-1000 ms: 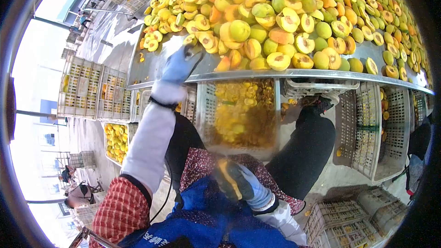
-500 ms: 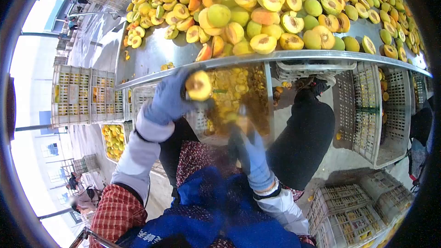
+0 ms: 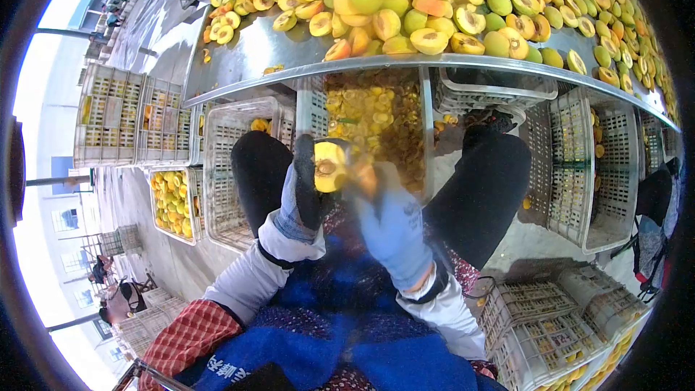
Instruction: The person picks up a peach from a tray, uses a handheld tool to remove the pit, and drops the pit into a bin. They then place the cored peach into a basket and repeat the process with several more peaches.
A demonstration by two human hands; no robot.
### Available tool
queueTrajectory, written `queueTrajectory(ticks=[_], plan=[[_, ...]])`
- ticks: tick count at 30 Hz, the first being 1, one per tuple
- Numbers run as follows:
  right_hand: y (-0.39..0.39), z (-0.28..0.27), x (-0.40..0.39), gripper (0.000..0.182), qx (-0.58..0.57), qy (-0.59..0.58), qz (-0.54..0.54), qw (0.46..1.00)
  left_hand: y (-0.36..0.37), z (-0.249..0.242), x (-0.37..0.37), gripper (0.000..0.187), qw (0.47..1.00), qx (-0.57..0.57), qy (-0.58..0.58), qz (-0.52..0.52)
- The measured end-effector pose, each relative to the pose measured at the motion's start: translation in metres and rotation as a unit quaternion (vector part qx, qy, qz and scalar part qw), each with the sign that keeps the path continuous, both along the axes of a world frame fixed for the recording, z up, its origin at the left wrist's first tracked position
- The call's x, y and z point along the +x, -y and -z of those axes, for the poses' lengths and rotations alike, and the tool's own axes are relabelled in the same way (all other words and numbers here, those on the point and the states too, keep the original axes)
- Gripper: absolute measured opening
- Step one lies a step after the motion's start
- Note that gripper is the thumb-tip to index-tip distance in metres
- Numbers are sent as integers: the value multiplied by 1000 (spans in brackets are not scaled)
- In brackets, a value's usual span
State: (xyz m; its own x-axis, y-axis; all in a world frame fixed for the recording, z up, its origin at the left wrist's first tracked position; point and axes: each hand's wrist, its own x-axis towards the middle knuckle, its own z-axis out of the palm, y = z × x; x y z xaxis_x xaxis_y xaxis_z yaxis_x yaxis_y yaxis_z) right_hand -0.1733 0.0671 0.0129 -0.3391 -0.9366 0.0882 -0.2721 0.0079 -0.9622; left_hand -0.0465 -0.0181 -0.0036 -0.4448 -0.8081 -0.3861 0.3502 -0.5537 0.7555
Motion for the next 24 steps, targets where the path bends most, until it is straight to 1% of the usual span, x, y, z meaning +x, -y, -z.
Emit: queueTrajectory(ticks=[1, 2, 3, 4, 6, 7, 8, 10, 11, 12, 14, 15, 17, 18, 20, 21, 23, 24], plan=[[-6, -1, 3, 31, 25, 0, -20, 999, 1, 6, 3, 44, 999, -18, -27, 0], [-9, -4, 7, 31, 26, 0, -20, 999, -1, 9, 6, 43, 998, -35, -53, 0], [-11, -9, 12, 30, 21, -78, -22, 996, -7, -4, 3, 42, 988, -145, 61, -1], [-13, -13, 16, 30, 16, -156, -23, 987, -11, -9, 0, 42, 988, -144, 59, 1], [-15, -14, 19, 30, 35, -154, -27, 987, -19, -14, -4, 40, 992, -97, 69, -34], [-16, -13, 20, 31, 45, -135, -27, 989, -20, -13, -4, 40, 992, -97, 69, -33], [-18, -12, 21, 31, 57, -115, -28, 991, -23, -11, -4, 38, 978, -183, 91, -32], [-22, -6, 25, 30, 41, -113, -19, 993, -26, -9, -4, 34, 927, -351, 131, -29], [-25, -2, 27, 30, 25, -111, -11, 993, -26, -11, -6, 29, 963, -241, 119, -22], [-27, 2, 29, 30, 26, -111, -10, 993, -26, -15, -6, 29, 963, -240, 119, -22], [-31, 8, 32, 30, 34, -69, -18, 997, -27, -21, -6, 25, 954, -235, 185, 20], [-32, 8, 33, 30, 35, -67, -18, 997, -29, -21, -7, 25, 954, -234, 187, 21], [-34, 6, 34, 36, 21, -55, -5, 998, -31, -20, -10, 21, 974, -185, 130, -13], [-35, 6, 34, 36, 21, -53, -5, 998, -31, -21, -10, 21, 974, -185, 131, -13], [-38, 8, 34, 43, 12, 4, -7, 1000, -31, -24, -11, 20, 964, -207, 167, 18], [-40, 10, 35, 43, 11, 5, -7, 1000, -30, -24, -12, 20, 963, -208, 169, 18], [-44, 18, 36, 44, -16, 25, -1, 1000, -28, -25, -14, 20, 954, -262, 145, 31], [-46, 30, 41, 44, -17, 27, 1, 999, -26, -26, -15, 20, 953, -263, 146, 33]])
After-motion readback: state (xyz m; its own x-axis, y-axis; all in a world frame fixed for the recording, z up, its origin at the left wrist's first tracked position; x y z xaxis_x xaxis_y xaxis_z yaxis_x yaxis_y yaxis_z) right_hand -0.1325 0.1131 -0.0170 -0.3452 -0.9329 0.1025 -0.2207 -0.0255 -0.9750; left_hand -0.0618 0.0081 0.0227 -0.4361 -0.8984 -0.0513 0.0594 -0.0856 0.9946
